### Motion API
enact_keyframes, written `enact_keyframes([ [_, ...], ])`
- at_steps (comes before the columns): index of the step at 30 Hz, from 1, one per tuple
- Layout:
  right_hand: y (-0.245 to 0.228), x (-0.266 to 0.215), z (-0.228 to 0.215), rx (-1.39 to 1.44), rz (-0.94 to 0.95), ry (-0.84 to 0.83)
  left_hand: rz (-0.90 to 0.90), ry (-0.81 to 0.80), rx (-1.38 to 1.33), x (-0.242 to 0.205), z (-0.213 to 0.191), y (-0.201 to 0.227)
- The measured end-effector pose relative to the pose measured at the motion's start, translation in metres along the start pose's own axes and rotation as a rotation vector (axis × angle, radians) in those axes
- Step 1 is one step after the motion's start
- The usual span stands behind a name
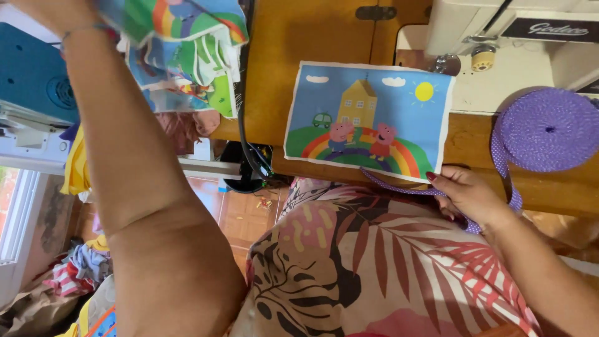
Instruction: Threading a sewing machine, handling a roll of trim, and organizing printed fabric panels at a workstation.
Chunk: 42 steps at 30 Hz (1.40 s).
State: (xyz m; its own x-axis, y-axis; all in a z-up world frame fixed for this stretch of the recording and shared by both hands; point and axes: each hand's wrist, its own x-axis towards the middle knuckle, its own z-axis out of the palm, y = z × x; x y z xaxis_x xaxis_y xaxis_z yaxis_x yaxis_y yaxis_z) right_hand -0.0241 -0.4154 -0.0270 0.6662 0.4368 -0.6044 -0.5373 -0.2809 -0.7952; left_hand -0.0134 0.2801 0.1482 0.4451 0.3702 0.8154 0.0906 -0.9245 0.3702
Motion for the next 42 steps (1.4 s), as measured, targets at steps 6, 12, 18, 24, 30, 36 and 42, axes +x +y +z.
enact_keyframes([
  [6,-0.004,-0.001,0.001,-0.023,-0.016,-0.019,0.104,0.259,0.181,-0.005,-0.003,-0.065],
  [12,-0.003,0.002,0.001,-0.013,-0.039,-0.061,0.106,-0.095,0.619,-0.075,0.010,0.172],
  [18,-0.018,-0.024,-0.014,-0.175,-0.052,-0.068,0.640,-0.989,-0.054,-0.203,0.056,0.255],
  [24,-0.050,-0.082,-0.052,-0.530,0.132,-0.053,0.619,-1.007,0.014,-0.241,0.045,0.243],
  [30,-0.029,-0.100,-0.098,-0.410,-0.411,-0.165,0.593,-1.020,0.001,-0.262,0.036,0.285],
  [36,-0.035,-0.098,-0.083,-0.063,-0.523,0.051,0.834,-0.909,-0.136,-0.293,0.063,0.319],
  [42,-0.023,-0.087,-0.074,-0.048,-0.461,0.139,0.753,-0.848,-0.361,-0.301,0.073,0.309],
])
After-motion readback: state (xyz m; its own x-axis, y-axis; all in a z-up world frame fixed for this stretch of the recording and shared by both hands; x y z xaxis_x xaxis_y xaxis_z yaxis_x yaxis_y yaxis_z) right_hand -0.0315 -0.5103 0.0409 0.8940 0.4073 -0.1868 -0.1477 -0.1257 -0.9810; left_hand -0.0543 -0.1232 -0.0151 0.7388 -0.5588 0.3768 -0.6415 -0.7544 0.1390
